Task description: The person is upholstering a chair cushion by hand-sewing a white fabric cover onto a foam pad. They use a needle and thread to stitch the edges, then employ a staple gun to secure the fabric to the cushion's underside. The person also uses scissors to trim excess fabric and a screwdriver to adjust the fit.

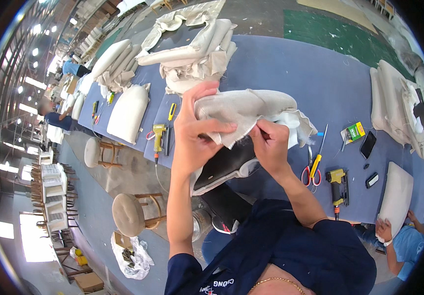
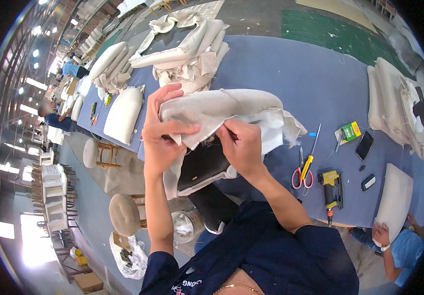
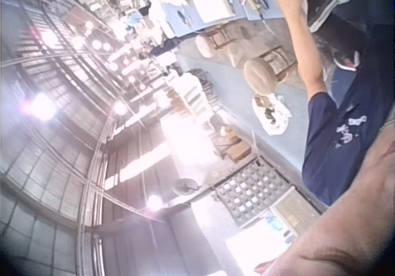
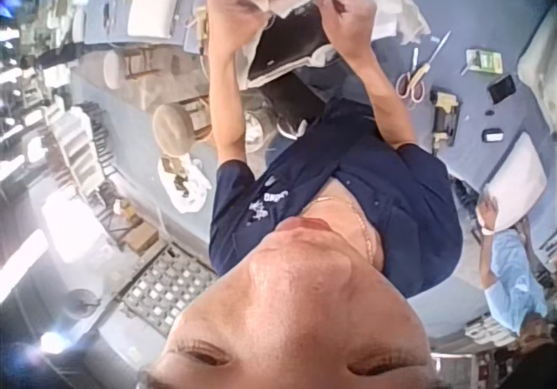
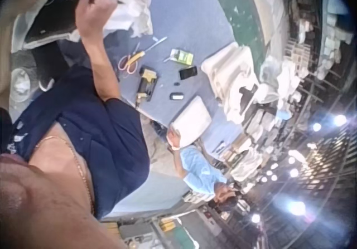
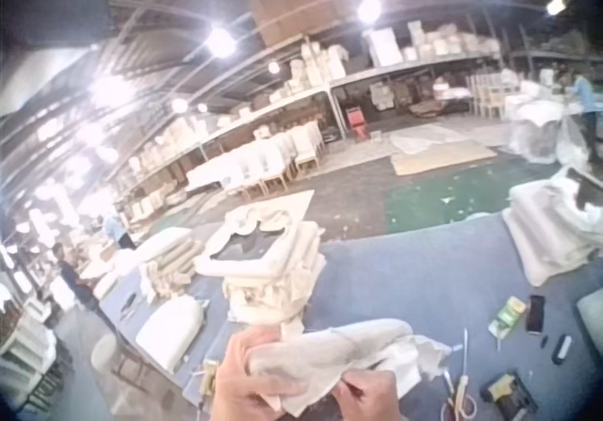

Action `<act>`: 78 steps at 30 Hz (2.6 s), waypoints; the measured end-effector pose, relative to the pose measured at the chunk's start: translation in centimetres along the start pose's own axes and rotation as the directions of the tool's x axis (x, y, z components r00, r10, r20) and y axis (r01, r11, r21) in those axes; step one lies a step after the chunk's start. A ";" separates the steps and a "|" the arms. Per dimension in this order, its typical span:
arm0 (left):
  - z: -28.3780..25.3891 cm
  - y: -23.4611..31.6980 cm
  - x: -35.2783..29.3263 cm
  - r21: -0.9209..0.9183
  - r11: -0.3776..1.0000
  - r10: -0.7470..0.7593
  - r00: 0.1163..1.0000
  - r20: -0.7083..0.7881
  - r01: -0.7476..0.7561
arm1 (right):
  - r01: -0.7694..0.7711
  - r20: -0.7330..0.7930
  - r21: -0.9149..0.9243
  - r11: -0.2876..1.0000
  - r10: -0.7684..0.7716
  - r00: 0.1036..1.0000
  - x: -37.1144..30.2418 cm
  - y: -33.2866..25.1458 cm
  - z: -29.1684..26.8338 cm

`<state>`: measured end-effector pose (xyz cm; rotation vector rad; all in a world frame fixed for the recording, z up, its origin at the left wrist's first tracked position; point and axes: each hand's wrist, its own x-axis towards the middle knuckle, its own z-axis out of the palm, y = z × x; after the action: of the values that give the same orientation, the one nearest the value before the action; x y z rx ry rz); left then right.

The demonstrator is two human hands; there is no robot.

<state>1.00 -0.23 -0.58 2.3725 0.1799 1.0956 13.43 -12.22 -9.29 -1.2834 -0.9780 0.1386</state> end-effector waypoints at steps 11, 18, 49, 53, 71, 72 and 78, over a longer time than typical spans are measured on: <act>-0.7 2.2 -1.1 -0.323 0.886 -0.264 0.934 0.240 0.333 | 0.270 0.234 -0.229 0.935 -0.216 0.948 -0.8 -3.4 -6.4; 1.1 4.6 -2.6 -0.197 0.941 -0.221 0.942 0.253 0.274 | 0.308 0.315 -0.215 0.927 -0.233 0.920 -1.3 -5.2 -8.3; 5.3 7.7 -4.1 -0.137 0.953 -0.257 0.959 0.117 0.272 | 0.335 0.451 -0.250 0.909 -0.197 0.871 -2.4 -5.3 -12.8; 5.5 8.1 -4.3 -0.118 0.957 -0.250 0.961 0.117 0.263 | 0.355 0.442 -0.250 0.901 -0.220 0.870 -2.7 -5.4 -13.1; 5.5 9.4 -4.8 -0.107 0.970 -0.209 0.974 0.092 0.218 | 0.361 0.409 -0.015 0.933 -0.323 0.853 -2.2 -3.8 -13.1; 5.5 9.4 -4.9 -0.106 0.972 -0.201 0.976 0.085 0.210 | 0.362 0.385 0.022 0.932 -0.342 0.857 -2.2 -3.5 -13.0; 5.4 9.0 -4.8 -0.098 0.974 -0.202 0.978 0.046 0.205 | 0.299 0.548 -0.092 0.950 -0.202 0.812 -2.1 -4.2 -14.1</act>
<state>1.04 -11.70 -2.16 2.2247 0.3382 0.9425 19.93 -25.22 -6.24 -1.2849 -1.6676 0.2151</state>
